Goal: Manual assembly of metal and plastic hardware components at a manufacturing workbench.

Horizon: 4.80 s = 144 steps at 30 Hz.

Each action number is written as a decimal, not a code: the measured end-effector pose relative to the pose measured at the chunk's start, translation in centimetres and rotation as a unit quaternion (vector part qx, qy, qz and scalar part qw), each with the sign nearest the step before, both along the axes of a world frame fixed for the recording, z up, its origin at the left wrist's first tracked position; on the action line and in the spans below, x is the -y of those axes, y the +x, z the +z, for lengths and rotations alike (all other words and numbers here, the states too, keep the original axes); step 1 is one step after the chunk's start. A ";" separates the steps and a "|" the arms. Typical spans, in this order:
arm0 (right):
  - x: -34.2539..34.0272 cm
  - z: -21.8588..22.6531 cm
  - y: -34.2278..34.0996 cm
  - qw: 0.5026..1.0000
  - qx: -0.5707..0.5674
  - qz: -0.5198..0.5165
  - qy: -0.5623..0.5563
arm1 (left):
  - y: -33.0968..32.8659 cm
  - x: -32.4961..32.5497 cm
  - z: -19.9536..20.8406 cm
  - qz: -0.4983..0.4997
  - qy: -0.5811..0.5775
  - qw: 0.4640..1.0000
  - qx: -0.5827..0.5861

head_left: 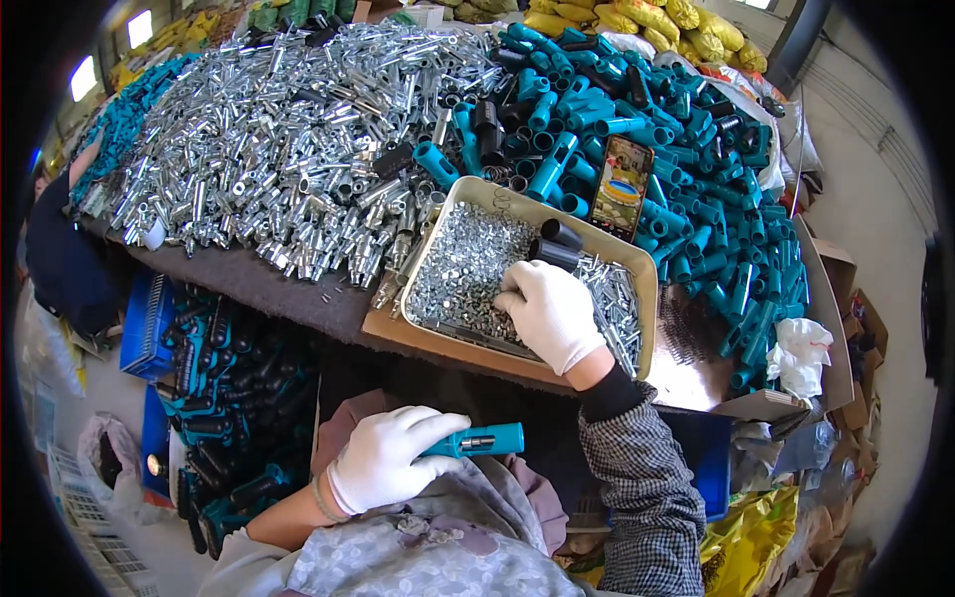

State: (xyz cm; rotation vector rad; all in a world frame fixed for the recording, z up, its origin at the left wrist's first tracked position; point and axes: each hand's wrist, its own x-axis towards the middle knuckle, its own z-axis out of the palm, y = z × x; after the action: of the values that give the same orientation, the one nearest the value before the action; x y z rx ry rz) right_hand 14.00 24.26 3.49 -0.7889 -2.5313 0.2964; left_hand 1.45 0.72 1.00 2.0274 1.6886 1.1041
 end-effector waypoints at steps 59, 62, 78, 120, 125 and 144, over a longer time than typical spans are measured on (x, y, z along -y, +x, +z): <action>12.2 -3.4 6.7 0.981 0.011 0.189 -0.053 | -0.1 -0.1 -1.1 -0.029 0.039 0.989 -0.139; 12.1 -3.2 6.8 0.979 0.029 0.178 -0.094 | -0.2 0.0 -1.1 -0.033 0.023 0.991 -0.124; -6.6 1.8 7.1 0.972 0.019 -0.146 0.180 | 0.2 0.0 -1.1 -0.011 -0.125 0.974 0.191; 11.4 -1.1 3.1 0.946 -0.227 0.007 -0.232 | -0.2 -0.8 -1.4 0.012 -0.174 0.763 0.622; 13.0 -3.2 2.9 0.848 -0.317 -0.022 -0.425 | 1.0 -0.7 -1.7 0.041 -0.118 0.848 0.516; 12.7 -2.7 3.8 0.755 -0.304 0.002 -0.581 | 0.6 0.2 -0.7 0.056 -0.139 0.925 0.350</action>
State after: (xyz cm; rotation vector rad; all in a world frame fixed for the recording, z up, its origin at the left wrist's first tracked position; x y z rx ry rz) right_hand 17.81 11.53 0.74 -0.8509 -1.5023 1.8804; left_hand 2.02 0.57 0.31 1.1652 1.4689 1.3228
